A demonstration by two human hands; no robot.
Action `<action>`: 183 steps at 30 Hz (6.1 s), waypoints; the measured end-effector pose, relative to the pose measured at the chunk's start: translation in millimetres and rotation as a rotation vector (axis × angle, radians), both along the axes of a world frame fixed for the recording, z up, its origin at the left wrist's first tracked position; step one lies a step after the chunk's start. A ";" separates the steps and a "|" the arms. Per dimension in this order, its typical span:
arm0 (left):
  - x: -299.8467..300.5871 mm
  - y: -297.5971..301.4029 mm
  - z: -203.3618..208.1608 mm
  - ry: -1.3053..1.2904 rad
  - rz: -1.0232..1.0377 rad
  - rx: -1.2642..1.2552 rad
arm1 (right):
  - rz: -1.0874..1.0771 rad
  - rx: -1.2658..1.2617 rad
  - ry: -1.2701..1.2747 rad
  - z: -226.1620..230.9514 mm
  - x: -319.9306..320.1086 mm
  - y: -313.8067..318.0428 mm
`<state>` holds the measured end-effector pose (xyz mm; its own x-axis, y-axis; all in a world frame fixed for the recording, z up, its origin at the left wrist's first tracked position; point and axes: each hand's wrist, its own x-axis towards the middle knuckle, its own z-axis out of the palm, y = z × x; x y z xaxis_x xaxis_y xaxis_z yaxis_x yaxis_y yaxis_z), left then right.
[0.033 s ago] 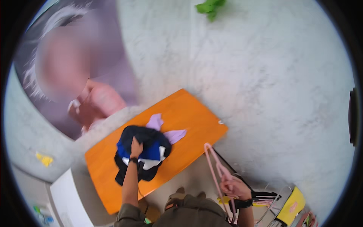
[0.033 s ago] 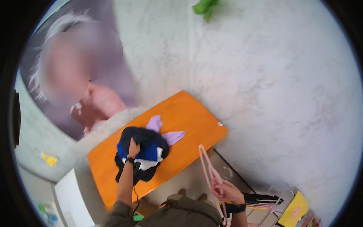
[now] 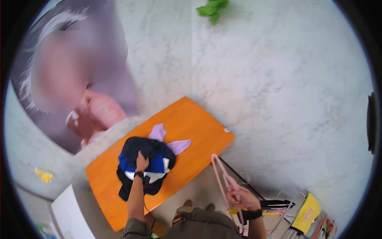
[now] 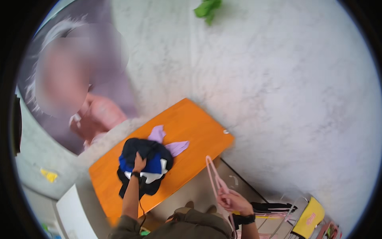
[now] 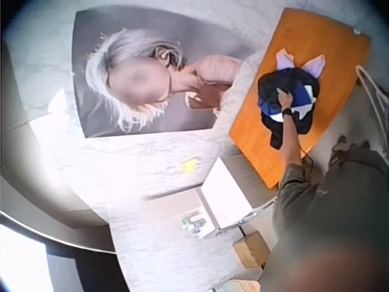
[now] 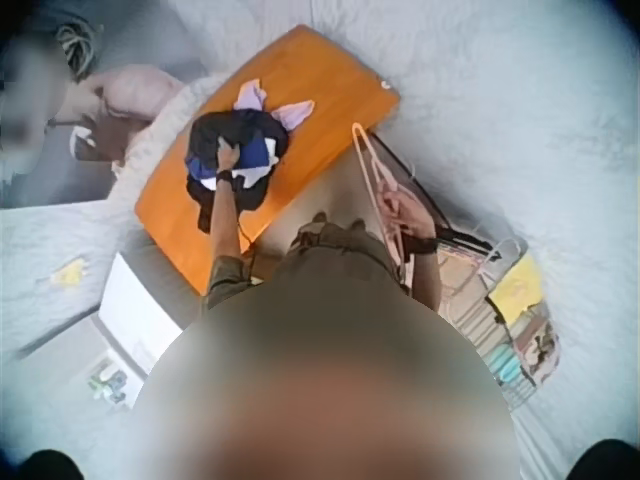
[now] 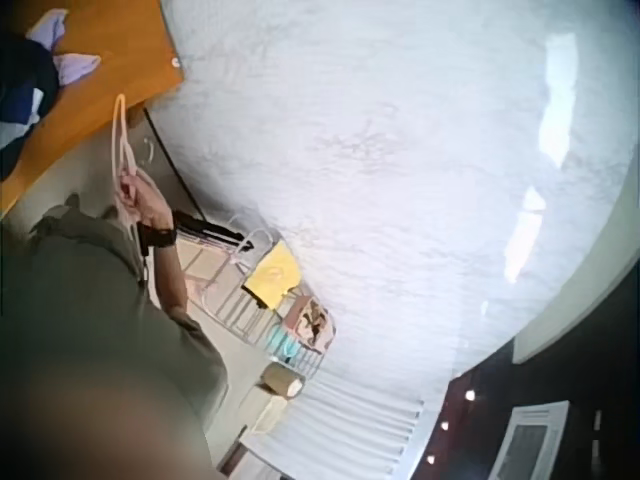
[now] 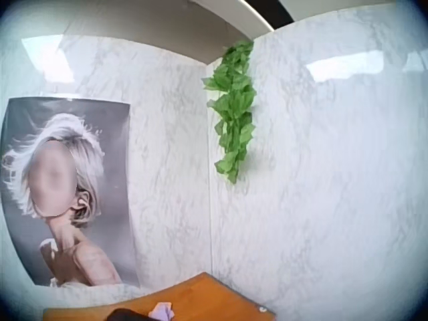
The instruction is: The recorder is taking dry clothes off a laundry rack, removing them from hangers, and placing them on a wooden table.
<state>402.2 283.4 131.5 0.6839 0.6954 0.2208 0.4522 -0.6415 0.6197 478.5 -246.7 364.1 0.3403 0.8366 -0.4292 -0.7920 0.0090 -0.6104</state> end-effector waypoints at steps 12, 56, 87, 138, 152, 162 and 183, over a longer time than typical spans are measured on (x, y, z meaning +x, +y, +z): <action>8.5 -123.3 26.7 -0.100 -0.221 0.071 | -0.732 0.132 0.159 -77.0 -29.3 -43.8; 80.0 -393.8 66.3 0.814 -1.350 -0.049 | -1.948 -0.027 0.254 -321.4 -134.2 -313.4; 86.1 -376.4 46.5 0.822 -1.326 -0.116 | -2.264 -1.400 0.473 -329.5 -139.2 -282.1; 72.9 -373.5 45.4 0.839 -1.297 -0.143 | -1.690 -1.571 0.260 -316.3 -144.7 -304.7; 55.0 -357.7 51.1 0.770 -1.202 -0.151 | -1.663 -1.441 0.144 -314.5 -84.8 -312.6; 35.2 -334.2 50.2 0.706 -1.116 -0.177 | -1.584 -1.230 0.204 -369.2 -37.0 -333.2; 36.8 -334.7 58.5 0.741 -1.178 -0.133 | -1.613 -0.942 0.034 -321.7 -67.5 -262.3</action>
